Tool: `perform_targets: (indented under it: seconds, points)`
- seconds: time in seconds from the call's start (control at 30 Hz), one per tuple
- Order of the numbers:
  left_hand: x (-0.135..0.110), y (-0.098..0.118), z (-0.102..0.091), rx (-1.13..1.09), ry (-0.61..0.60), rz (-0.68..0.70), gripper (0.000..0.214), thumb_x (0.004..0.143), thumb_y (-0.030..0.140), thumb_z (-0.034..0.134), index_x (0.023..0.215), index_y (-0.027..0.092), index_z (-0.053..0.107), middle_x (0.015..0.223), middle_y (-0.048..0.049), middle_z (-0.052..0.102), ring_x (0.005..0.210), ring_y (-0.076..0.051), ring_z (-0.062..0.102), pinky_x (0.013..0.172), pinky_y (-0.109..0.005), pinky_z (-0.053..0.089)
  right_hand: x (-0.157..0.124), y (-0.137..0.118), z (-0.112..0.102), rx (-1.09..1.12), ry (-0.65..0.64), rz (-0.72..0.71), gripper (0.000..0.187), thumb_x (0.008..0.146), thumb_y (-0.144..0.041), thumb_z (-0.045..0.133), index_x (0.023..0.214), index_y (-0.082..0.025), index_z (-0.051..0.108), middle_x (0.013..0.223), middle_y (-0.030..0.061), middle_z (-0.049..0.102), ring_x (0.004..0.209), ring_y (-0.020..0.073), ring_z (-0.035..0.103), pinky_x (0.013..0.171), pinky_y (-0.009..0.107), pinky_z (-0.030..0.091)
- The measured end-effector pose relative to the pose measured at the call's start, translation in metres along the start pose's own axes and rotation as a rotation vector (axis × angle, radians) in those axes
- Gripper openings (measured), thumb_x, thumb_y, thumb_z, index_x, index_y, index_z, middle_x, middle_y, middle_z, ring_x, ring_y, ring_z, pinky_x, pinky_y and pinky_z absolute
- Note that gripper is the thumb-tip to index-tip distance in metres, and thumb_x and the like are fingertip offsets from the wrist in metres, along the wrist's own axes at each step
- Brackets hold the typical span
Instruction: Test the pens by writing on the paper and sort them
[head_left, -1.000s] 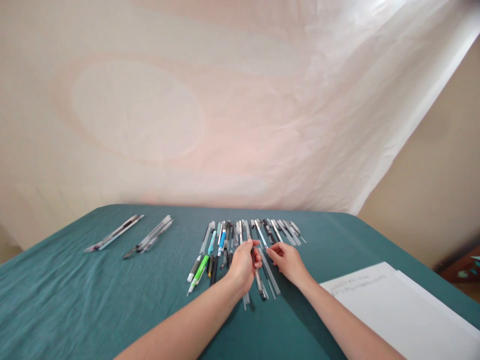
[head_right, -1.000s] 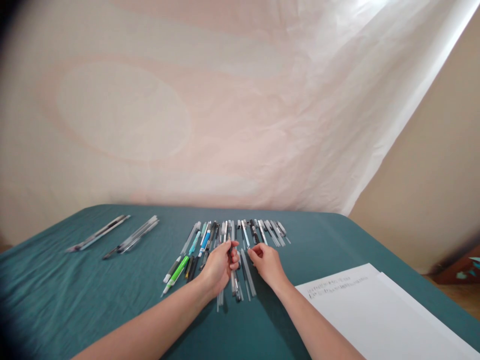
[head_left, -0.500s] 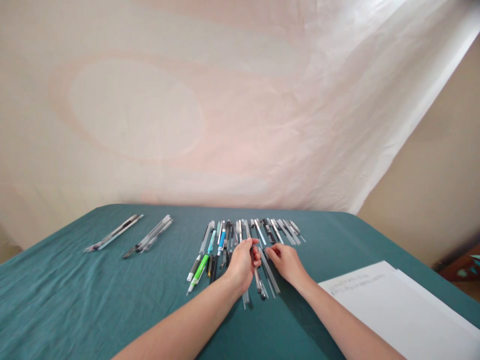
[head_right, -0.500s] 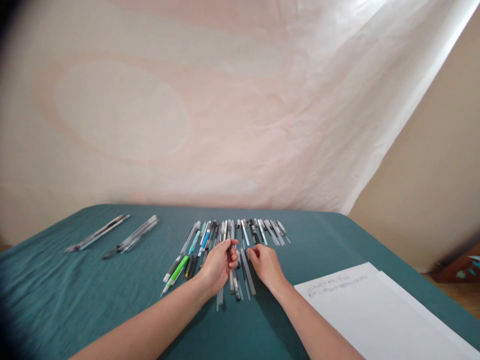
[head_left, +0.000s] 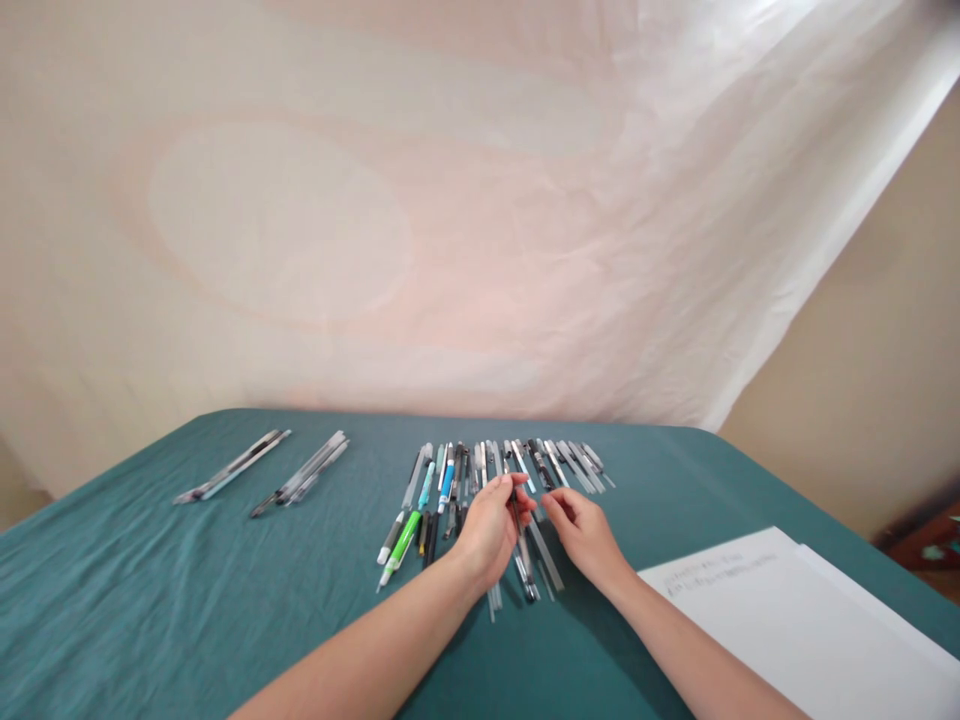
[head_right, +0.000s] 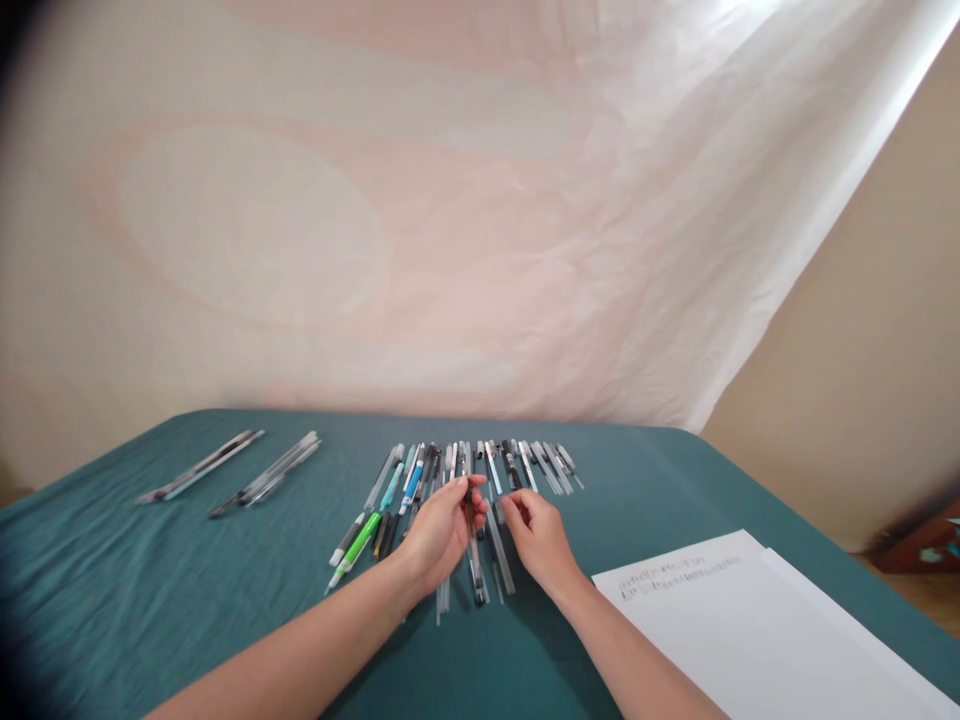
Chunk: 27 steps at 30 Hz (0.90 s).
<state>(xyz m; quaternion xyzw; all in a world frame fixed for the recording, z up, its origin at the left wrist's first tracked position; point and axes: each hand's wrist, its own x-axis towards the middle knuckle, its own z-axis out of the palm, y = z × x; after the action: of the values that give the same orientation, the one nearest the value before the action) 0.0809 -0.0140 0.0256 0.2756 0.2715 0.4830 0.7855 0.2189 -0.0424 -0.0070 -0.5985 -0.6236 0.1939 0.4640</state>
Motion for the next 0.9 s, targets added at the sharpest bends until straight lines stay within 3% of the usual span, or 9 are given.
perform_targets:
  seconds: [0.17,0.4,0.6,0.9]
  points:
    - [-0.002,0.007,0.006,-0.08,-0.116,0.071,0.015,0.083,0.024,0.047,0.091,0.014,0.054,0.07,-0.0033,0.057,0.077,-0.015,0.059,0.069,-0.026,0.044,-0.007,-0.021,0.002,0.166,-0.114,0.007,0.037,0.087,-0.041,0.038,0.067,-0.015,0.054,0.053,-0.0027,0.048,0.048,0.01,0.044,0.048,0.021,0.033]
    - [0.002,0.012,0.003,0.008,-0.145,0.169,0.019,0.082,0.029,0.051,0.096,0.017,0.053,0.09,-0.0058,0.065,0.086,-0.014,0.057,0.082,-0.028,0.04,-0.012,-0.039,0.002,0.205,-0.289,-0.021,0.036,0.087,-0.041,0.039,0.071,-0.015,0.057,0.056,-0.0026,0.051,0.044,0.0077,0.043,0.045,0.019,0.032]
    - [0.004,0.017,-0.001,0.134,-0.139,0.208,0.031,0.082,0.035,0.051,0.106,0.016,0.056,0.103,-0.0101,0.063,0.104,-0.019,0.053,0.087,-0.031,0.038,-0.009,-0.034,0.001,0.22,-0.242,0.057,0.035,0.085,-0.044,0.04,0.074,-0.015,0.056,0.048,-0.0046,0.044,0.043,0.0087,0.04,0.043,0.02,0.03]
    - [0.011,0.022,-0.009,0.235,-0.075,0.258,0.035,0.073,0.039,0.06,0.098,0.015,0.064,0.101,-0.0105,0.064,0.092,-0.018,0.057,0.076,-0.027,0.043,-0.006,-0.022,0.002,0.384,-0.222,0.131,0.049,0.084,-0.053,0.034,0.092,-0.012,0.06,0.049,-0.0069,0.028,0.043,0.008,0.026,0.041,0.02,0.023]
